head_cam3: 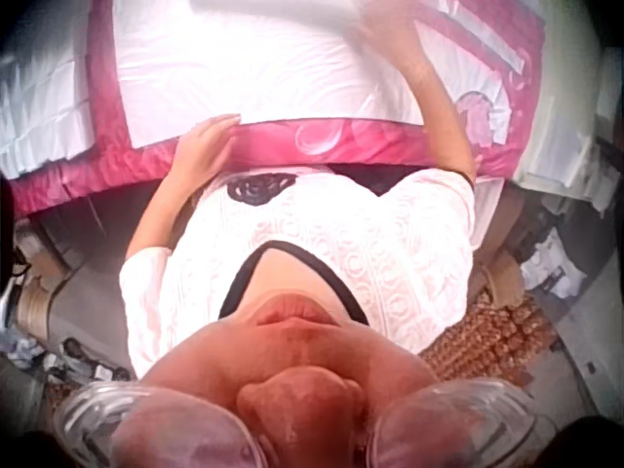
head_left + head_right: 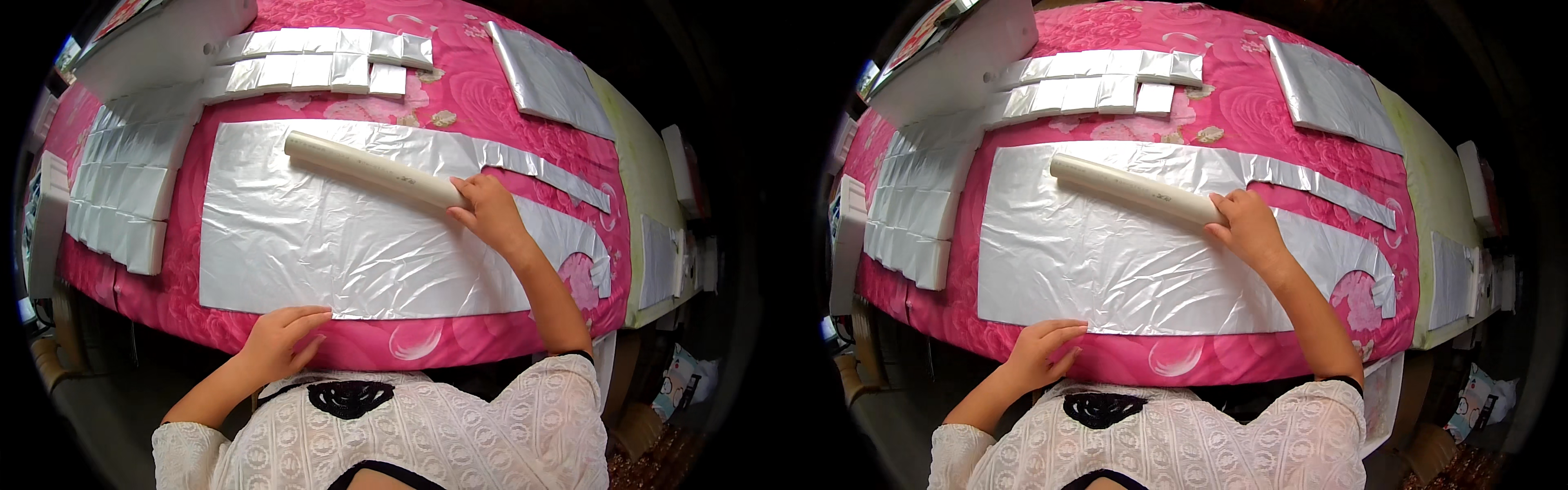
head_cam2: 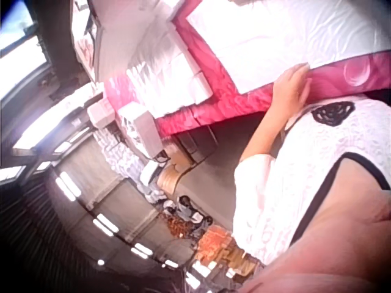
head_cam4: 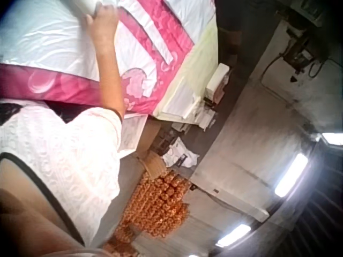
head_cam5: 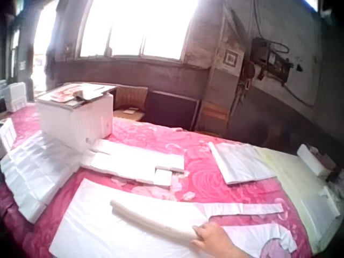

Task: The person wraps small rectangular items in clear plastic film on a pink table. They unroll the film, place an item on it, fold the film around the item, and set the wrapped package aside. The process is repeated for multiple items.

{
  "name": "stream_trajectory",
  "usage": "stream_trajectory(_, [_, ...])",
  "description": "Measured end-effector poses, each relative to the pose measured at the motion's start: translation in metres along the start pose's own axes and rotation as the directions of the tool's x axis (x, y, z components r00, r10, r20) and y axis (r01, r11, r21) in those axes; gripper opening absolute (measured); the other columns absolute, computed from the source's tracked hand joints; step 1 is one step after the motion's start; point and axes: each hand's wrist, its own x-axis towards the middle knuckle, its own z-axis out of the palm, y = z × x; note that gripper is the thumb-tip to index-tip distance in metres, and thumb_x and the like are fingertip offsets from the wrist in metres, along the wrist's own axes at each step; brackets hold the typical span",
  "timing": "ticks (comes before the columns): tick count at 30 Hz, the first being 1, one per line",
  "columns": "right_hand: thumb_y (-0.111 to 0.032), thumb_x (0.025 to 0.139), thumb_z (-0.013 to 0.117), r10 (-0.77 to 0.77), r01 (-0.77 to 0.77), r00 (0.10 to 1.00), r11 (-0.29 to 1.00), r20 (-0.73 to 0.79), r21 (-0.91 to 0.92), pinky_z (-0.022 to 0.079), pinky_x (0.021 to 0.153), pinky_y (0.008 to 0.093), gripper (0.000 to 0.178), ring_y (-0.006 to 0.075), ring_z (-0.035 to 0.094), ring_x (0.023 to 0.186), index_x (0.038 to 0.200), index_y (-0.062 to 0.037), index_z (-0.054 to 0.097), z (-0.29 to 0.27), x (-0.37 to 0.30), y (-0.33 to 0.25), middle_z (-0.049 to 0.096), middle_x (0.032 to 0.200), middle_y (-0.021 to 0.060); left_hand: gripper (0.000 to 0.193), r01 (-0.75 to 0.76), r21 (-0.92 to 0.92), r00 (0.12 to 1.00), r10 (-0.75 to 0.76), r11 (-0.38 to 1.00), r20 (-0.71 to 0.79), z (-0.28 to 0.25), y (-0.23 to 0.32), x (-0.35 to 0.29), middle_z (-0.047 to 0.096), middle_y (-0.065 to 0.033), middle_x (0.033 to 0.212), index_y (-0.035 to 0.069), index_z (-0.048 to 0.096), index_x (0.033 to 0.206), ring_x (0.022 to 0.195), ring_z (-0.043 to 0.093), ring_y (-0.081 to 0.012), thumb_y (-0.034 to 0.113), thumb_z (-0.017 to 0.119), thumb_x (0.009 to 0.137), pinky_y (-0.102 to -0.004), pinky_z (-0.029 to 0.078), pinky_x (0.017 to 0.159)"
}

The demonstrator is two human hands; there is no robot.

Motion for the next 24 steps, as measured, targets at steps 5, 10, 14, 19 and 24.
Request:
stream_trajectory(5, [-0.029,0.085,0.06,0.012,-0.062,0.992,0.911,0.124,0.407,0.043,0.088,0.0375,0.044,0.0311,0.053,0.102,0.119,-0.0003,0.056,0.02,-0.079,-0.066,0.056,0.11,0.0171,0.069,-0.035,0.11,0.999,0.033,0.993,0.019,0.045,0.002,0.058,0.028,-0.0245,0.14,0.005,0.036,0.134,0.125,0.037,-0.0391,0.015,0.069,0.074,-0.0416,0.037,0.099])
stream_trajectory(10, [-0.028,0.087,0.055,-0.065,0.07,0.997,0.977,-0.031,0.203,0.029,0.105,0.0404,0.044,0.031,0.036,0.127,0.124,-0.004,0.052,0.046,-0.117,-0.038,0.04,0.137,0.0174,0.082,-0.069,0.245,0.997,0.062,0.967,0.037,0.088,0.011,0.095,0.003,-0.027,0.148,0.005,0.023,0.142,0.135,0.005,-0.0487,0.038,0.063,0.079,-0.052,0.018,0.108])
stream_trajectory(14, [-0.028,0.087,0.053,0.081,-0.086,0.993,0.995,-0.088,-0.056,0.024,0.108,0.0411,0.052,0.0305,0.03,0.132,0.134,-0.0063,0.041,0.031,-0.128,0.031,0.033,0.142,0.0154,0.075,-0.134,0.327,0.989,0.103,0.935,0.11,0.105,0.023,0.113,0.006,-0.0262,0.148,0.006,0.036,0.137,0.136,0.003,-0.0482,0.044,0.062,0.078,-0.0517,0.018,0.109])
stream_trajectory(19, [-0.027,0.089,0.049,0.327,-0.382,0.912,0.897,-0.248,-0.222,0.024,0.107,0.0431,0.053,0.0346,0.033,0.129,0.135,-0.0031,0.038,-0.001,-0.169,0.145,0.036,0.14,0.0184,0.07,-0.263,0.253,0.956,0.217,0.931,0.196,0.12,0.039,0.123,0.015,-0.0234,0.148,0.004,0.045,0.131,0.137,0.004,-0.0457,0.048,0.059,0.078,-0.0504,0.019,0.109])
stream_trajectory(24, [-0.021,0.089,0.049,0.488,-0.58,0.811,0.74,-0.323,-0.34,0.032,0.101,0.041,0.04,0.0325,0.046,0.119,0.123,-0.001,0.051,-0.031,-0.199,0.224,0.051,0.127,0.0165,0.065,-0.305,0.268,0.949,0.266,0.914,0.171,0.13,0.044,0.123,0.021,-0.0225,0.146,0.002,0.05,0.125,0.137,0.01,-0.0429,0.045,0.058,0.077,-0.0508,0.023,0.108])
